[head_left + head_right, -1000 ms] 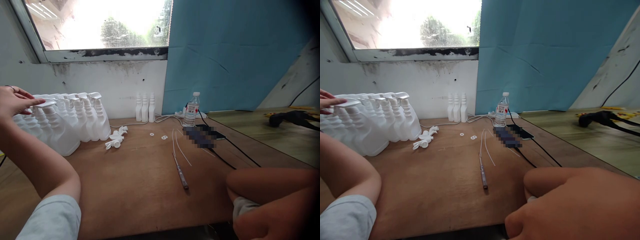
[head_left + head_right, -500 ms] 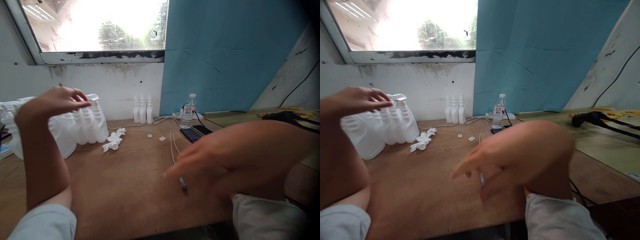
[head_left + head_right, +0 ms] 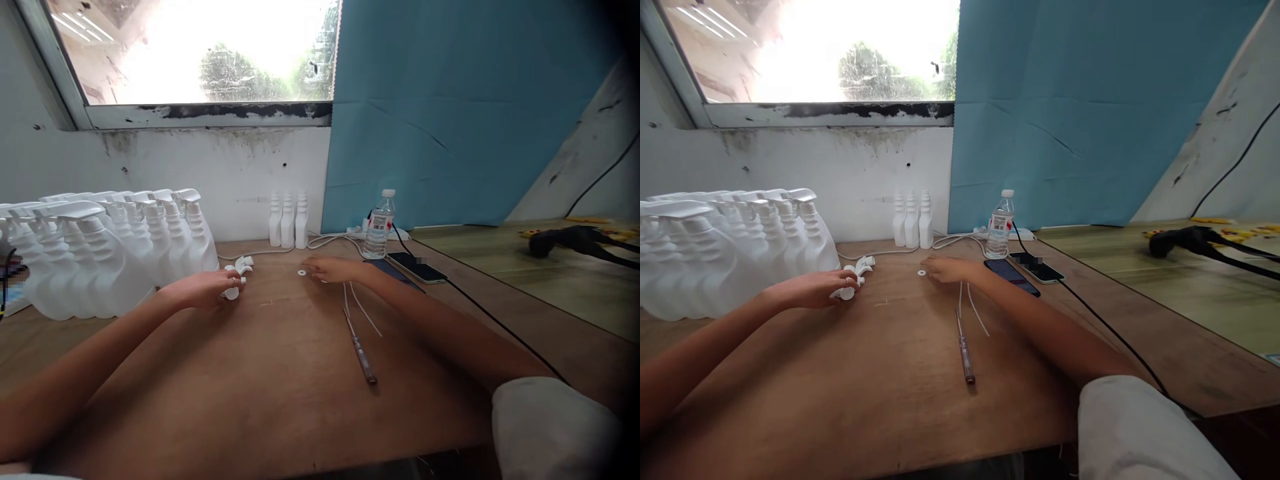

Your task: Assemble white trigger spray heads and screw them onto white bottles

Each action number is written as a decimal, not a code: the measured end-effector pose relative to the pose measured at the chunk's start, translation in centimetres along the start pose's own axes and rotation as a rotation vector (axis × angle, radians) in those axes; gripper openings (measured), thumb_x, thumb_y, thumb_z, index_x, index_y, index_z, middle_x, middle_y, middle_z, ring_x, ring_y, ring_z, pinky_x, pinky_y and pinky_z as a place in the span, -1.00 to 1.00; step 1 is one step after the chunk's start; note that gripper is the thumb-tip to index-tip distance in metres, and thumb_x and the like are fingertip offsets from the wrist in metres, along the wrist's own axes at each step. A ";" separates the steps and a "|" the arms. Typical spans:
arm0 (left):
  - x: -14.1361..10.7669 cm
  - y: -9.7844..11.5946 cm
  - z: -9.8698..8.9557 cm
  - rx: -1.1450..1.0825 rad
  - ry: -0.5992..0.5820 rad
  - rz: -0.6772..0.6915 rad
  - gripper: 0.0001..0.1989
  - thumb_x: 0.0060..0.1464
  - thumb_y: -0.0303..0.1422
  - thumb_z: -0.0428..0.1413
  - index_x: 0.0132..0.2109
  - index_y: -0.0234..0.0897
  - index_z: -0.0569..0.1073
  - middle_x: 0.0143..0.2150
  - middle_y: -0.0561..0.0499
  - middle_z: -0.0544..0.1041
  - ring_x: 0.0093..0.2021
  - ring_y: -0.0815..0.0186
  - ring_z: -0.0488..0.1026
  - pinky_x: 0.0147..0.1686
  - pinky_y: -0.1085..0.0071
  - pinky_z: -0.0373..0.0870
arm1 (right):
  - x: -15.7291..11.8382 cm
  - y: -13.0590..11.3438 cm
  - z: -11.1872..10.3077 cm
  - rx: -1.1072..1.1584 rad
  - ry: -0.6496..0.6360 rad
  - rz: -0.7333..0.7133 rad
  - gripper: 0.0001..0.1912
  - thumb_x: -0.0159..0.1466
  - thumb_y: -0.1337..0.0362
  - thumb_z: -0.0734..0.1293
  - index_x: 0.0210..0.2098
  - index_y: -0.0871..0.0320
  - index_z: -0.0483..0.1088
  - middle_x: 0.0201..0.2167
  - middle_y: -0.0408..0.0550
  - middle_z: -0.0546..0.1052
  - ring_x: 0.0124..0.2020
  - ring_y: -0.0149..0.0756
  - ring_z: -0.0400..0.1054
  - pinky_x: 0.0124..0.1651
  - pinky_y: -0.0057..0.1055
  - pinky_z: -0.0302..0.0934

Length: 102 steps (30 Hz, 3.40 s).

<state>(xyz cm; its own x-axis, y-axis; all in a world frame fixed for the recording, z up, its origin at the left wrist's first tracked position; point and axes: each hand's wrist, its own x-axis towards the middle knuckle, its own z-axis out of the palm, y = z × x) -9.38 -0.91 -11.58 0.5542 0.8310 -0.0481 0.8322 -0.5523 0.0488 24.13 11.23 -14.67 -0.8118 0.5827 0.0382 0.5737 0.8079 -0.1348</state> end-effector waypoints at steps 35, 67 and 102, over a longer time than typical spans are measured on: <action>3.6 5.3 7.3 -1.227 0.165 -0.080 -0.53 0.07 -0.14 0.18 0.06 -0.30 0.41 -0.12 -0.02 0.48 -0.15 0.28 0.36 -0.17 0.44 0.25 | 0.8 -4.1 6.8 0.023 0.434 -0.147 -0.83 0.30 0.46 0.22 -0.18 0.24 0.43 -0.20 0.05 0.45 -0.13 -0.22 0.24 -0.02 -0.28 0.14; 3.7 5.2 7.4 -1.200 0.162 -0.075 -0.54 0.08 -0.13 0.15 0.06 -0.28 0.41 -0.10 -0.03 0.48 -0.13 0.25 0.38 -0.16 0.42 0.28 | 0.8 -4.1 6.8 0.025 0.418 -0.131 -0.84 0.31 0.44 0.22 -0.18 0.21 0.41 -0.18 0.04 0.45 -0.11 -0.22 0.24 -0.01 -0.28 0.13; 3.7 5.6 7.1 -1.242 0.168 -0.091 -0.54 0.05 -0.12 0.18 0.01 -0.31 0.42 -0.03 -0.08 0.49 -0.05 0.20 0.40 -0.09 0.39 0.30 | -8.7 11.2 -5.0 -0.043 -0.228 0.840 -0.81 0.23 0.29 0.36 -0.45 0.29 0.39 -0.67 -0.20 0.29 -0.64 -0.46 0.21 -0.53 -0.50 0.10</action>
<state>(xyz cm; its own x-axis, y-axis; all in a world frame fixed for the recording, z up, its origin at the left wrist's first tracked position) -2.60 -1.42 -18.56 0.4110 0.9114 0.0221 0.2421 -0.1325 0.9612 38.16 15.65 -11.52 -0.1172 0.9593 -0.2568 0.9923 0.1234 0.0080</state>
